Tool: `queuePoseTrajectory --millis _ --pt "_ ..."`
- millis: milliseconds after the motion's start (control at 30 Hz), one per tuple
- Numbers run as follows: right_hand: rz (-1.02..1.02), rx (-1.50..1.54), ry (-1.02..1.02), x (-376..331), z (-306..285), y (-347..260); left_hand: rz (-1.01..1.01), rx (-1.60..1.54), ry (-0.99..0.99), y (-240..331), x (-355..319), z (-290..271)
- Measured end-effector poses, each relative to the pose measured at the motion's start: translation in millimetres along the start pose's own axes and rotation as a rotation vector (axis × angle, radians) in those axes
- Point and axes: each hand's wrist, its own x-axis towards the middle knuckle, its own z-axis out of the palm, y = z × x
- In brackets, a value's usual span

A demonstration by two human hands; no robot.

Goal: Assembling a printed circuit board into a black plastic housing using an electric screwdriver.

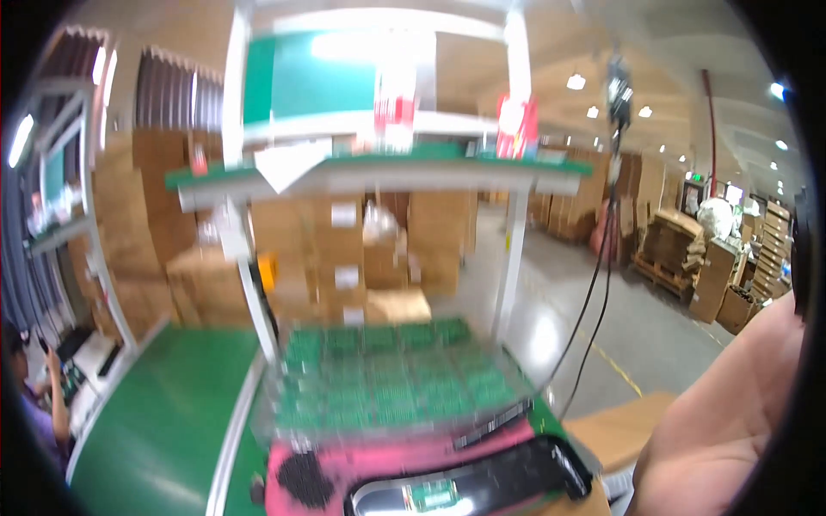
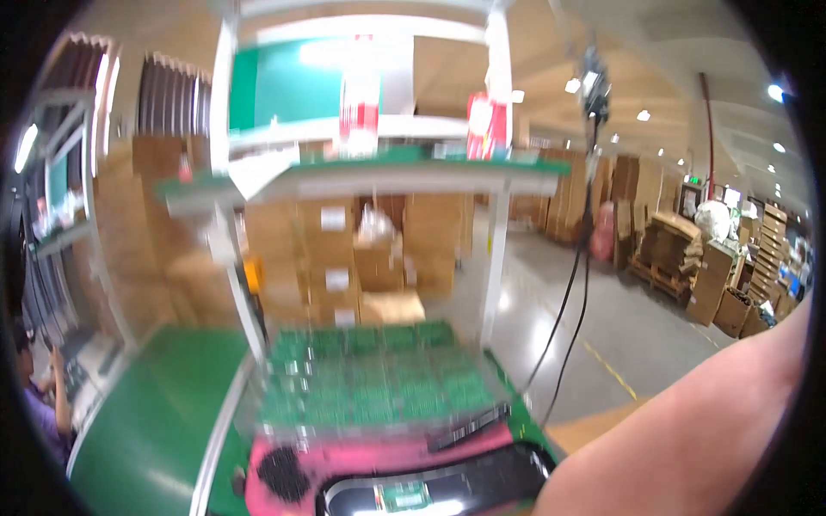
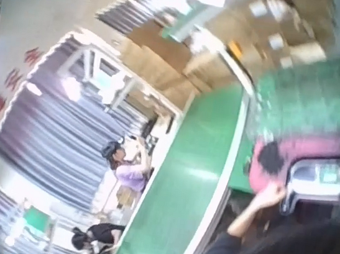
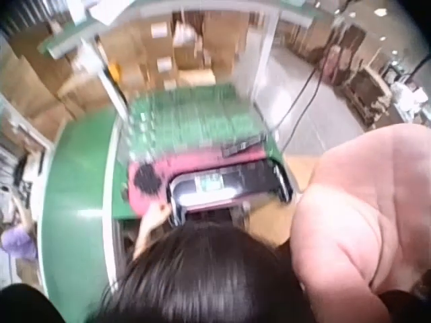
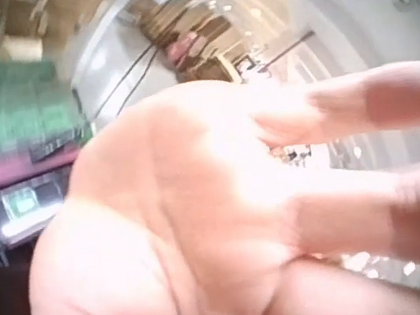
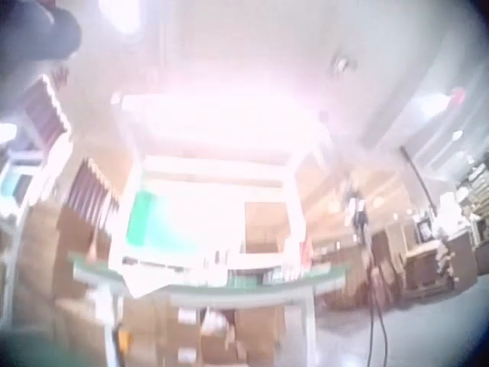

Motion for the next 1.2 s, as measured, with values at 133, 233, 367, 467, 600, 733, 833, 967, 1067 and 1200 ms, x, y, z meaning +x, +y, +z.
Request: queuePoseTrajectory --millis 133,233,367,467,600,733,833,967,1067,1200 --pt "-0.206 -0.022 0.209 42 23 -34 0.216 0.12 0.239 -16 -3 18" --pt "-0.226 0.009 0.199 36 21 -43 0.176 0.109 0.161 -51 6 17" --pt "-0.161 -0.009 0.05 -5 -13 -30 0.113 0.051 -0.112 -73 -10 34" --pt "0.066 -0.053 -0.016 -68 22 -64 -0.294 0.04 -0.264 -12 -8 -14" --pt "0.289 -0.036 -0.078 -116 -8 -80 -0.41 -0.119 -0.321 -7 -4 -7" --pt "0.425 -0.077 0.007 -138 -1 -109 -0.263 -0.677 -0.331 -16 11 28" --pt "0.512 -0.085 0.125 -136 31 -143 -0.477 -1.199 -0.118 -36 -15 78" --pt "0.597 -0.031 0.22 -124 48 -156 -0.259 -1.374 -0.161 -75 -39 109" --pt "0.396 0.118 -0.401 -116 35 -144 -0.074 -1.438 -0.029 -55 -51 74" --pt "0.474 0.329 -0.736 -105 86 -173 0.137 -1.591 0.396 -59 -67 32"
